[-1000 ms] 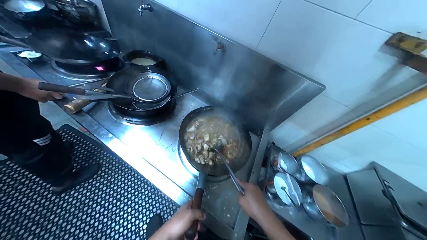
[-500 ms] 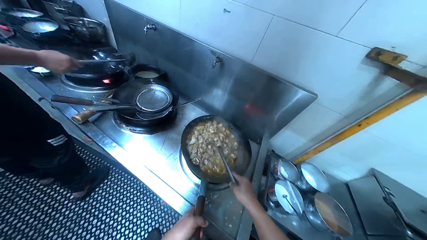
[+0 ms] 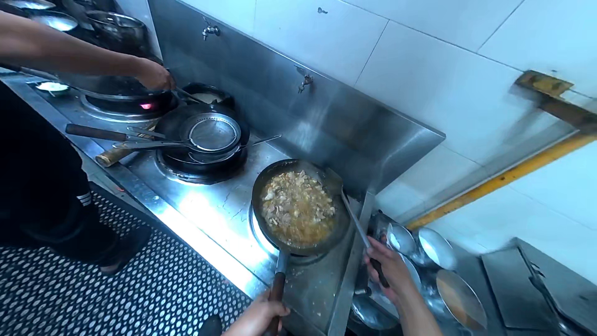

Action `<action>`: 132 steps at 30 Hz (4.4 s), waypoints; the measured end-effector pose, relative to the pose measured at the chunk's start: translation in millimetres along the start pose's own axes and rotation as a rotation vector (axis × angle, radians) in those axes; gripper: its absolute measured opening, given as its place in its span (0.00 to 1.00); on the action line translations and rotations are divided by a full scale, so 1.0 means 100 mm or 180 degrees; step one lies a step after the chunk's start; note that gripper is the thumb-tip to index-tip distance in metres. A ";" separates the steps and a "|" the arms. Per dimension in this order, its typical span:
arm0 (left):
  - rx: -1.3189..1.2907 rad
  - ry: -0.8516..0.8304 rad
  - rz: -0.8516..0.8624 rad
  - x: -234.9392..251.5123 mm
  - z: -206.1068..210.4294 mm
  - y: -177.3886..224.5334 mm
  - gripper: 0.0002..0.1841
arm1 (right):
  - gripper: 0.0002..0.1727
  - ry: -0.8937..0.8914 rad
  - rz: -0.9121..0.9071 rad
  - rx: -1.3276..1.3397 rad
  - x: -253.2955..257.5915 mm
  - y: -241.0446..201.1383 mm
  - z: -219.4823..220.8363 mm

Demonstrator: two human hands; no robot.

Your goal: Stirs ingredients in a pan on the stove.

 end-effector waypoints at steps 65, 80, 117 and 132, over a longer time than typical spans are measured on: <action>0.0128 -0.0023 -0.0163 0.01 -0.01 0.06 0.28 | 0.36 0.0330 0.0060 -0.4546 0.39 0.45 0.88; -0.0005 -0.0032 -0.0078 0.01 -0.02 0.05 0.28 | 0.31 -0.0549 0.0094 -0.0843 -0.09 0.01 0.11; -0.0044 -0.0033 -0.0114 -0.01 0.02 0.08 0.27 | 0.29 -0.0884 -0.0398 -0.4859 -0.99 -1.27 -0.72; 0.0131 -0.0053 -0.0133 0.01 0.00 0.10 0.29 | 0.34 -0.0200 0.0331 -0.5088 -0.24 0.06 0.80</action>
Point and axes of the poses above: each hand's wrist, its own x-axis towards the middle knuckle, its own z-axis out of the palm, y = z × x, the point moved 2 cm from there along x, towards the middle knuckle, and after that the axes turned 6 degrees about z, right-handed, at the moved point
